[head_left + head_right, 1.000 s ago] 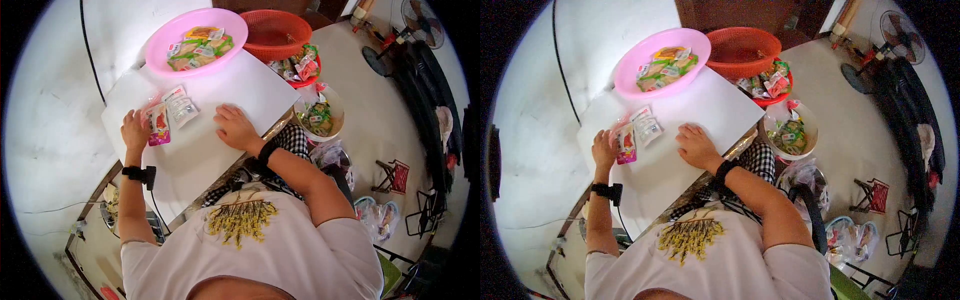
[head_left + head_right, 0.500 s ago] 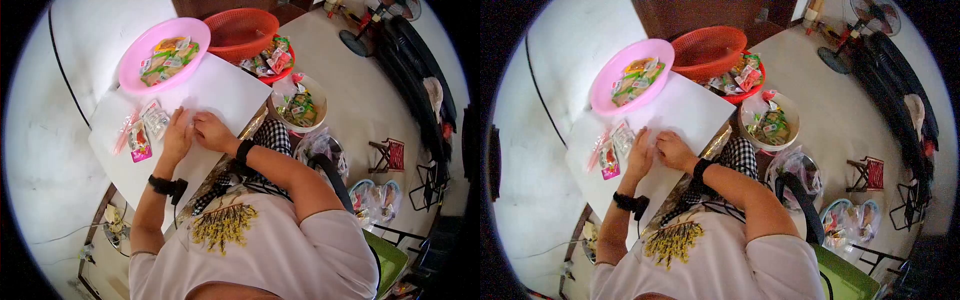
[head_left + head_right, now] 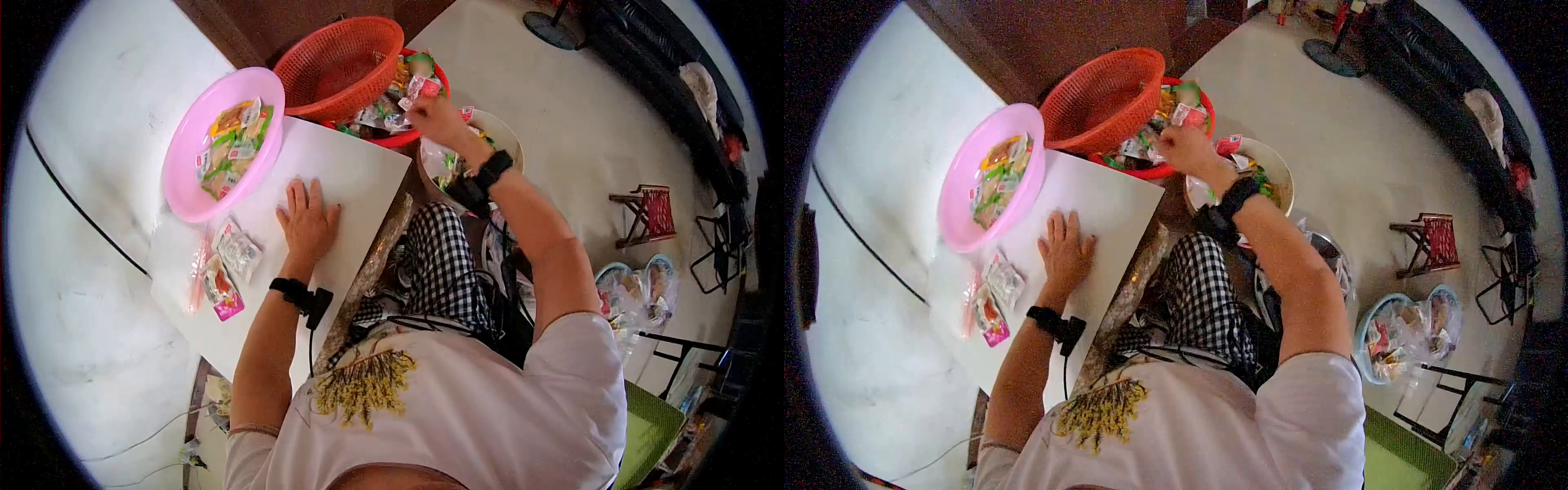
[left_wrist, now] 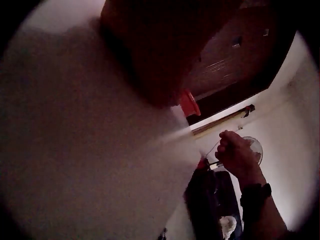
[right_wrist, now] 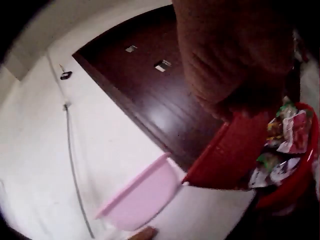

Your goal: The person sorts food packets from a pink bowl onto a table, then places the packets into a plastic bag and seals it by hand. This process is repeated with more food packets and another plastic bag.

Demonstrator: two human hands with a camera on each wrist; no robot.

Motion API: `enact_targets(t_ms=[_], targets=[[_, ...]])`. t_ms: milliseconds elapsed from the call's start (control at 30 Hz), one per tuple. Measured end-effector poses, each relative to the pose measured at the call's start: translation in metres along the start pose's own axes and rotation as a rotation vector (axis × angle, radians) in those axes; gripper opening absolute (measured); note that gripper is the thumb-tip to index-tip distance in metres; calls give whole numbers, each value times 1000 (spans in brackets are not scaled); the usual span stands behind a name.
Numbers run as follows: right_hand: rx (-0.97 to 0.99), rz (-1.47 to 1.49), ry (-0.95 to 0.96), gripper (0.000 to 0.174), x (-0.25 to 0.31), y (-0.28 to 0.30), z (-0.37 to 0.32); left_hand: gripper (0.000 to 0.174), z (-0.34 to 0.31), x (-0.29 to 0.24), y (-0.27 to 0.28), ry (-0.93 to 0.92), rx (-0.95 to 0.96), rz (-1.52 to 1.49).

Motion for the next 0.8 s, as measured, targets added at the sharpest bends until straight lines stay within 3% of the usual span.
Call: enact_targets(t_ms=[67, 167, 267, 367, 467, 567, 667, 800], targets=[[11, -182, -77, 26, -54, -10, 17, 67, 1, -3, -1, -32, -43, 33], [254, -565, -41, 20, -104, -61, 31, 67, 2, -6, 6, -43, -53, 36], [177, -627, -5, 30, -88, -83, 18, 67, 1, -11, 7, -38, -34, 10], [160, -467, -237, 39, -124, -129, 21, 67, 3, -8, 3, -5, -11, 41], [-26, -487, -271, 37, -130, -141, 21, 67, 3, -10, 5, 21, 46, 62], [7, -556, -309, 41, -131, -141, 23, 66, 3, -9, 7, 4, 21, 31], [-43, -377, -343, 42, -133, -124, 25, 67, 3, -7, 6, -10, 3, -2], [-494, -216, -59, 35, -91, -53, 16, 66, 2, -7, 8, -19, -37, -32]])
Point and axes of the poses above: each hand's wrist, its own z-axis towards the middle knuckle, its own y-axis out of the back of the hand, x = y × z, the point moved 6 cm from there along z, towards the middle knuckle, and after that the axes turned 1 degree about -z, right-handed, at the moved point
